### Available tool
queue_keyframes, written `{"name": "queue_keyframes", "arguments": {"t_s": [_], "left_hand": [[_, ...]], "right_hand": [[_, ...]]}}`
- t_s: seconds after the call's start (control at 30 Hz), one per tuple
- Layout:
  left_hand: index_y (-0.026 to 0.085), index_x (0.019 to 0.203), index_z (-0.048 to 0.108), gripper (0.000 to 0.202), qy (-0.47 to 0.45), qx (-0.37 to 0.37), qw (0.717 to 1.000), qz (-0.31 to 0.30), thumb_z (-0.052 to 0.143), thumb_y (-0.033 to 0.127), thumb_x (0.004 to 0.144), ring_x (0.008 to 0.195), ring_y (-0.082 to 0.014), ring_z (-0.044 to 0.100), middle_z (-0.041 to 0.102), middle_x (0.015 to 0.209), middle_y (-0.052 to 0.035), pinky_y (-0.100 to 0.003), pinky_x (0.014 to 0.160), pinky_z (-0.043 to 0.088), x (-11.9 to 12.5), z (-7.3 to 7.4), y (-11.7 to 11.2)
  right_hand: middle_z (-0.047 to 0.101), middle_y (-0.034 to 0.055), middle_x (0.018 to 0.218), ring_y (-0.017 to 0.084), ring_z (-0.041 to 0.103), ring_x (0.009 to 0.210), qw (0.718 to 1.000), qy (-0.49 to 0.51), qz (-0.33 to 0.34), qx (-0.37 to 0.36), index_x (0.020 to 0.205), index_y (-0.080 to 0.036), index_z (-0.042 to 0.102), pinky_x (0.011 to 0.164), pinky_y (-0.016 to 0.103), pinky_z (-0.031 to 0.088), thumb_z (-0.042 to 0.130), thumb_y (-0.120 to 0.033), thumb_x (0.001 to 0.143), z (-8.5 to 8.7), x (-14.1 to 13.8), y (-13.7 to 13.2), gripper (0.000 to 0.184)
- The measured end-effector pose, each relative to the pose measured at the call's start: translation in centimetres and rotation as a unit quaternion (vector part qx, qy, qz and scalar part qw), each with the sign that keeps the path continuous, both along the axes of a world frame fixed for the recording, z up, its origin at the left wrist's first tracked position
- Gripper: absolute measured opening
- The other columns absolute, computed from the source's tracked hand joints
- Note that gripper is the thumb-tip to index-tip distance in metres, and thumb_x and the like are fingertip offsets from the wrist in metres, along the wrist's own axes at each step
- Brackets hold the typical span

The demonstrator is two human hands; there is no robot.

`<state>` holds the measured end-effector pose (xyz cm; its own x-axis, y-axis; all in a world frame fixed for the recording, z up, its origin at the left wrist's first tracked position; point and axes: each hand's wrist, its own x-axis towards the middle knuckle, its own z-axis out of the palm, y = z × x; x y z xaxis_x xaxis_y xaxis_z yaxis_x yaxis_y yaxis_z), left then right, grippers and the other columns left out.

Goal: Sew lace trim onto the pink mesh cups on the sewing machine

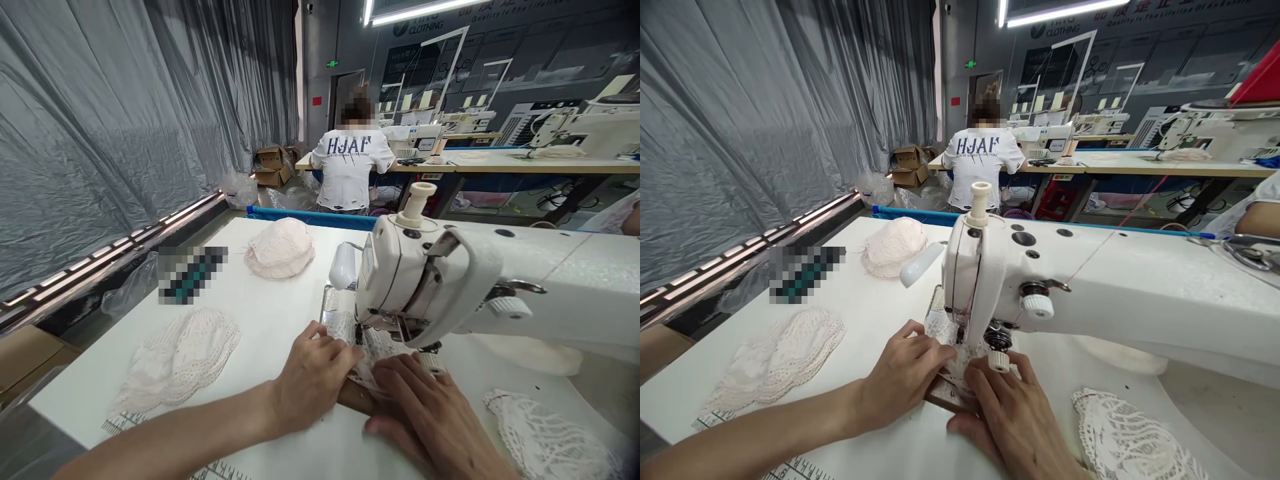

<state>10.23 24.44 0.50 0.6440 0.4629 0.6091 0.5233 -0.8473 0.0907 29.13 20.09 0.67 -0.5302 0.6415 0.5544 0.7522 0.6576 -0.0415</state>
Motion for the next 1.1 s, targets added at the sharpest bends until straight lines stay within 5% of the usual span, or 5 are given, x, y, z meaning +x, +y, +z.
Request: {"name": "queue_keyframes", "arguments": {"t_s": [0.23, 0.47, 0.93, 1.1], "left_hand": [[0.016, 0.082, 0.056, 0.019, 0.011, 0.044, 0.998, 0.041, 0.043, 0.003, 0.085, 0.055, -0.0103, 0.046, 0.054, 0.061, 0.0031, -0.029, 0.067, 0.036, 0.5, -0.6, -0.1], [0.018, 0.079, 0.058, 0.018, 0.018, 0.02, 1.0, 0.016, 0.048, 0.004, 0.085, 0.064, -0.0099, 0.05, 0.06, 0.074, 0.0028, -0.031, 0.07, 0.034, 0.0, -0.5, -0.6], [0.014, 0.072, 0.058, 0.019, 0.038, 0.026, 0.999, -0.005, 0.05, 0.002, 0.085, 0.08, -0.0108, 0.056, 0.066, 0.092, 0.001, -0.032, 0.077, 0.038, -0.5, -0.1, -1.1], [0.014, 0.085, 0.06, 0.014, 0.049, 0.014, 0.999, -0.008, 0.05, 0.004, 0.086, 0.077, -0.0101, 0.056, 0.066, 0.088, 0.0024, -0.032, 0.076, 0.038, -0.5, 0.1, -1.2]], "right_hand": [[0.071, 0.0014, 0.079, 0.014, 0.062, 0.063, 1.0, 0.012, -0.007, 0.028, 0.086, -0.02, 0.058, 0.083, 0.036, 0.035, 0.026, -0.012, 0.096, -0.5, 0.5, -0.1, 0.035], [0.072, 0.0035, 0.096, 0.015, 0.064, 0.088, 0.998, 0.007, 0.053, 0.029, 0.091, -0.02, 0.064, 0.084, 0.035, 0.037, 0.021, -0.013, 0.099, -1.3, 0.9, -0.3, 0.044], [0.074, 0.0002, 0.091, 0.016, 0.064, 0.083, 0.998, 0.048, 0.049, 0.007, 0.086, -0.022, 0.066, 0.072, 0.032, 0.035, 0.037, -0.018, 0.096, -0.6, 0.0, -0.4, 0.031], [0.073, -0.0012, 0.088, 0.015, 0.064, 0.08, 0.996, 0.071, 0.055, 0.003, 0.082, -0.022, 0.066, 0.072, 0.032, 0.034, 0.039, -0.022, 0.096, -0.8, 0.0, -0.5, 0.031]]}}
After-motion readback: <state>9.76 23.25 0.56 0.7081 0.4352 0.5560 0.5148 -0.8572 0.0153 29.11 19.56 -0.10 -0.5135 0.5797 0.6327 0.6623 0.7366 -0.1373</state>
